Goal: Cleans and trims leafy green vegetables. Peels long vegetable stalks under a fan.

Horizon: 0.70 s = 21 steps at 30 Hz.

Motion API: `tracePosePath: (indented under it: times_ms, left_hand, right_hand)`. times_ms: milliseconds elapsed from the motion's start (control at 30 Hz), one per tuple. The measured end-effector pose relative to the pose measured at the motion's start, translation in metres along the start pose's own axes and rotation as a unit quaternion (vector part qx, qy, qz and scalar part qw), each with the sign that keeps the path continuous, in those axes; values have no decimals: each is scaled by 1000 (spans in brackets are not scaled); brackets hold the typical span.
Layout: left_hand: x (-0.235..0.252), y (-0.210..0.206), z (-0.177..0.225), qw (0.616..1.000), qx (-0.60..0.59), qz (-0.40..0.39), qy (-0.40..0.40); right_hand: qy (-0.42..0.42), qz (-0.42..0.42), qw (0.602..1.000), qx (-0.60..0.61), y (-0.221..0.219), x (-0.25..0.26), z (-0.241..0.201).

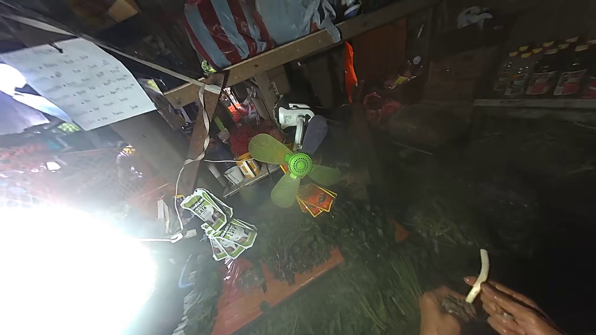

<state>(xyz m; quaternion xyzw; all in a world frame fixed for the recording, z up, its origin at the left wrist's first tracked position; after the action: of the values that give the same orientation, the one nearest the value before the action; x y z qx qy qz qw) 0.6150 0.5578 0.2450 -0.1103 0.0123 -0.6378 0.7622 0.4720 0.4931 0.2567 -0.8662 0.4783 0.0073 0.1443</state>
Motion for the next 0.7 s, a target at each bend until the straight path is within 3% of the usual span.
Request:
tracePosePath:
  times_ms: [233, 367, 700]
  left_hand:
    - [-2, -2, 2, 999, -31, -25, -5]
    - [-1, 2, 5, 996, -63, -59, -9]
    - [9, 15, 18, 993, -35, -98, -54]
  right_hand:
    - [44, -13, 998, 42, 12, 2, -8]
    - [109, -77, 991, -23, 9, 1, -14]
    - [220, -99, 961, -134, -6, 15, -29]
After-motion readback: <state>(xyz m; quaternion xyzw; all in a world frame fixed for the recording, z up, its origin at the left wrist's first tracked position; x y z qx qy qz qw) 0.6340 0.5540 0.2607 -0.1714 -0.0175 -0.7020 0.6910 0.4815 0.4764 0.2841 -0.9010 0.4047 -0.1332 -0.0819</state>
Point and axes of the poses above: each hand's wrist, its own x-axis towards the middle knuckle, its own y-axis out of the back of the hand, z = x × y, the point moved 3 cm from there along x, towards the middle knuckle, and after that the axes turned 15 degrees about -x, right-handed, at the moved point
